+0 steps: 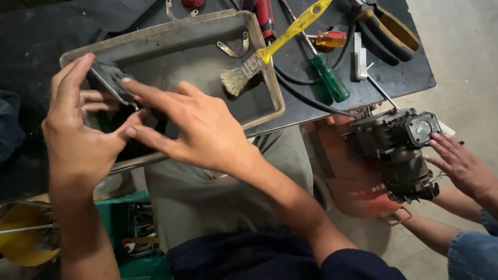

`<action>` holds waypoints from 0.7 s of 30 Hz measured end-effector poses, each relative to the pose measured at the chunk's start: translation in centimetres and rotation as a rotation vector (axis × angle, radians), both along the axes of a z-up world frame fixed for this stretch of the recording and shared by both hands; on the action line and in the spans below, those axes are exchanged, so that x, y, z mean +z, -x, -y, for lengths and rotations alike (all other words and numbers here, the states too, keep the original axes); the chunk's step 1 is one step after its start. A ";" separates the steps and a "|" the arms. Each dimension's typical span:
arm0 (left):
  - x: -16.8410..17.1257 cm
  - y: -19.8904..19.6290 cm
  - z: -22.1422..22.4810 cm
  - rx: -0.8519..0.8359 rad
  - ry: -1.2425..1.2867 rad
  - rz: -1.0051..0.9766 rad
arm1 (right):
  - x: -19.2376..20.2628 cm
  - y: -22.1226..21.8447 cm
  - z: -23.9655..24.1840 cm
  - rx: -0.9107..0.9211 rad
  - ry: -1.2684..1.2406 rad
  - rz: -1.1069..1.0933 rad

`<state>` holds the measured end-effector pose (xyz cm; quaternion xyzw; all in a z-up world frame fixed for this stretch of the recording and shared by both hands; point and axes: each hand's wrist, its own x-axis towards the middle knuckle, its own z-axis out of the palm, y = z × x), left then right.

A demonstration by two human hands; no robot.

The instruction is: Cleaning and inspecting small metal mechanical parts in a tray of solvent using a brush on a repair bench.

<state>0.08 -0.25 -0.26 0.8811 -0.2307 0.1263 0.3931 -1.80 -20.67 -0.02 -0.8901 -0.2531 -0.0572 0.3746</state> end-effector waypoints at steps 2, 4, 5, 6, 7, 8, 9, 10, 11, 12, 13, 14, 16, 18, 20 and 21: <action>-0.1 0.0 0.1 -0.006 0.006 0.034 | 0.1 -0.1 0.0 -0.057 -0.019 -0.031; -0.1 0.0 -0.1 -0.007 0.012 0.011 | 0.3 -0.2 -0.1 -0.073 -0.024 -0.037; -0.2 0.0 -0.1 -0.009 0.019 -0.012 | 0.4 -0.2 -0.2 -0.090 -0.028 -0.042; -0.2 -0.1 -0.1 -0.010 0.020 -0.012 | 0.6 -0.2 -0.2 -0.090 -0.028 -0.042; -0.2 -0.1 0.0 -0.012 0.022 -0.013 | 0.7 -0.2 -0.2 -0.104 -0.033 -0.046; -0.2 -0.1 -0.1 -0.013 0.022 -0.014 | 0.9 -0.2 -0.4 -0.117 -0.040 -0.049; -0.1 -0.1 -0.2 -0.012 0.020 -0.013 | 0.8 -0.2 -0.5 -0.116 -0.042 -0.049; -0.1 -0.1 -0.2 -0.013 0.012 -0.004 | 0.7 -0.1 -0.5 -0.110 -0.036 -0.004; -0.1 -0.1 -0.1 -0.015 0.004 0.006 | 0.7 -0.1 -0.5 -0.103 -0.030 0.042; -0.1 -0.1 -0.1 -0.015 0.004 0.007 | 0.1 -0.1 -0.4 -0.103 -0.029 0.043; -0.1 -0.1 0.0 0.000 -0.002 0.019 | -0.4 -0.1 -0.2 -0.016 -0.001 0.072; -0.1 0.0 0.1 0.014 -0.009 0.029 | -0.9 -0.1 0.0 0.070 0.028 0.098; -0.1 0.0 0.1 0.008 0.001 0.027 | -1.0 0.0 0.1 0.057 0.018 0.079; -0.2 0.0 0.1 0.003 0.009 0.026 | -0.8 0.0 0.1 0.046 0.007 0.061; -0.3 -0.1 0.0 0.002 -0.007 0.035 | -0.2 0.1 0.0 -0.032 -0.008 0.031; -0.3 0.0 -0.1 0.002 -0.007 0.034 | 0.0 0.1 -0.1 -0.032 -0.009 0.030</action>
